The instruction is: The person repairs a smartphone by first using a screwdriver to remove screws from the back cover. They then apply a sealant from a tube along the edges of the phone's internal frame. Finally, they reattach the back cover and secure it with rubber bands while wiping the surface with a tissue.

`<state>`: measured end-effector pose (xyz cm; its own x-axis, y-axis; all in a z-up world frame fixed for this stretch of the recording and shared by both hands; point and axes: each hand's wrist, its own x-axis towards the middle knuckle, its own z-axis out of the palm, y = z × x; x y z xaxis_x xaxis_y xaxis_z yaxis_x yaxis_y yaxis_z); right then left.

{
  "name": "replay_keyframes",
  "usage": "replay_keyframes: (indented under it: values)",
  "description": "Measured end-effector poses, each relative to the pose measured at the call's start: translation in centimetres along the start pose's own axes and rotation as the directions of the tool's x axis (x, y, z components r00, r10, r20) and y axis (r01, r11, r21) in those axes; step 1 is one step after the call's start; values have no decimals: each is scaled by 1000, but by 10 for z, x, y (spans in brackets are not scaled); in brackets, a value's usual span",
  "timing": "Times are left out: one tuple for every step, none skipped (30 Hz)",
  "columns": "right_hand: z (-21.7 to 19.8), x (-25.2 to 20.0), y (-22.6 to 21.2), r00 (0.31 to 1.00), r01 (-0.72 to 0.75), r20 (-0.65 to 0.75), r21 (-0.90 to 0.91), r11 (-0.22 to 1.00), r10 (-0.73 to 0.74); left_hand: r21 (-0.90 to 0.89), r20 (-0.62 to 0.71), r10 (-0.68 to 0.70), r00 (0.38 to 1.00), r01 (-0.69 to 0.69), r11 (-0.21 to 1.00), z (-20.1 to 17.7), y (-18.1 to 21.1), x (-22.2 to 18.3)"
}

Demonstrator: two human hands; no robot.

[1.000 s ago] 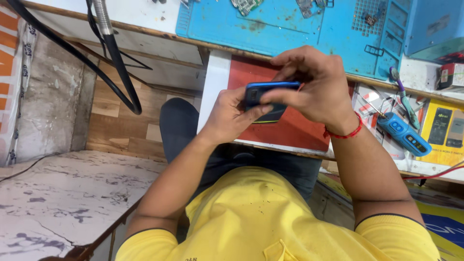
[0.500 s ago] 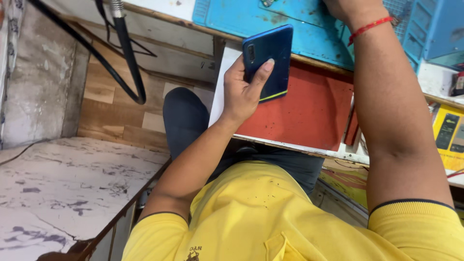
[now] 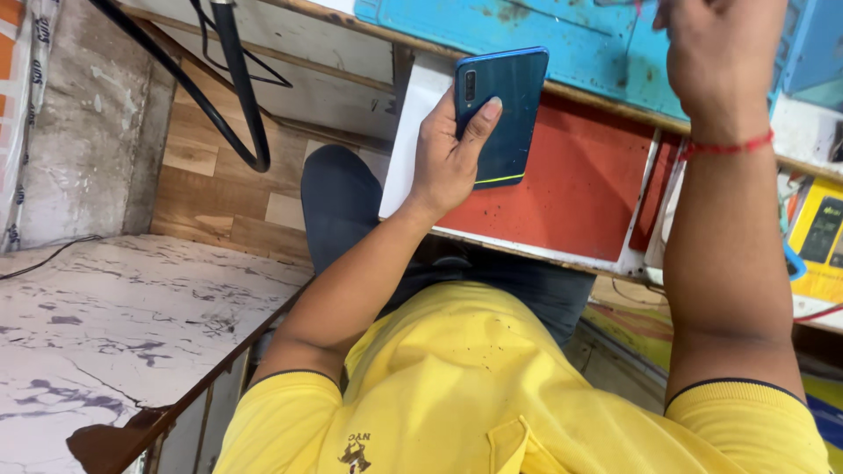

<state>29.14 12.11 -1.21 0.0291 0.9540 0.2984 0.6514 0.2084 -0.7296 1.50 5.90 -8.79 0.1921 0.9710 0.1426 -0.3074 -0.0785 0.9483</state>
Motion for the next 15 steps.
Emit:
replay_keyframes:
  values:
    - [-4, -17, -12, 997, -74, 32, 131, 989, 71, 28, 18, -11, 1000, 11, 1000, 1, 2, -3]
    - [-8, -30, -23, 989, -142, 65, 237, 961, 131, 55, 39, -19, 999, 17, 998, 2, 5, -6]
    - [-10, -44, -32, 972, -233, 110, 318, 919, 208, 82, 61, -27, 998, 22, 996, 4, 9, -8]
    - [-9, -58, -38, 960, -277, 171, 437, 855, 224, 6, 117, 0, 993, -1, 1000, 5, 15, -10]
    - [-3, -71, -42, 945, -322, 233, 546, 773, 229, -71, 171, 30, 985, -18, 997, 7, 22, -13]
    - [0, -83, -44, 929, -367, 292, 641, 674, 228, -148, 226, 60, 972, -26, 989, 10, 29, -14]
    - [3, -91, -45, 932, -360, 303, 701, 615, 200, -175, 285, 65, 956, -15, 984, 13, 33, -14]
    - [11, -100, -49, 933, -356, 314, 756, 549, 174, -200, 341, 67, 938, 2, 980, 17, 36, -15]
    - [18, -106, -52, 936, -351, 321, 805, 478, 146, -224, 396, 70, 916, 22, 974, 20, 37, -18]
    - [22, -111, -53, 949, -313, 283, 780, 541, 140, -214, 388, 51, 920, 36, 976, 24, 36, -22]
    - [25, -114, -55, 960, -276, 246, 750, 601, 133, -204, 380, 32, 924, 50, 978, 29, 34, -28]
    - [26, -116, -54, 971, -233, 208, 714, 661, 117, -218, 369, -12, 930, 99, 971, 32, 31, -32]
    - [25, -121, -50, 974, -222, 197, 713, 665, 114, -234, 357, -57, 933, 148, 961, 34, 29, -35]
    - [25, -124, -46, 975, -213, 196, 713, 668, 101, -278, 333, -132, 934, 231, 932, 34, 27, -38]
    - [26, -127, -43, 977, -203, 196, 712, 672, 88, -324, 314, -208, 926, 310, 894, 34, 25, -41]
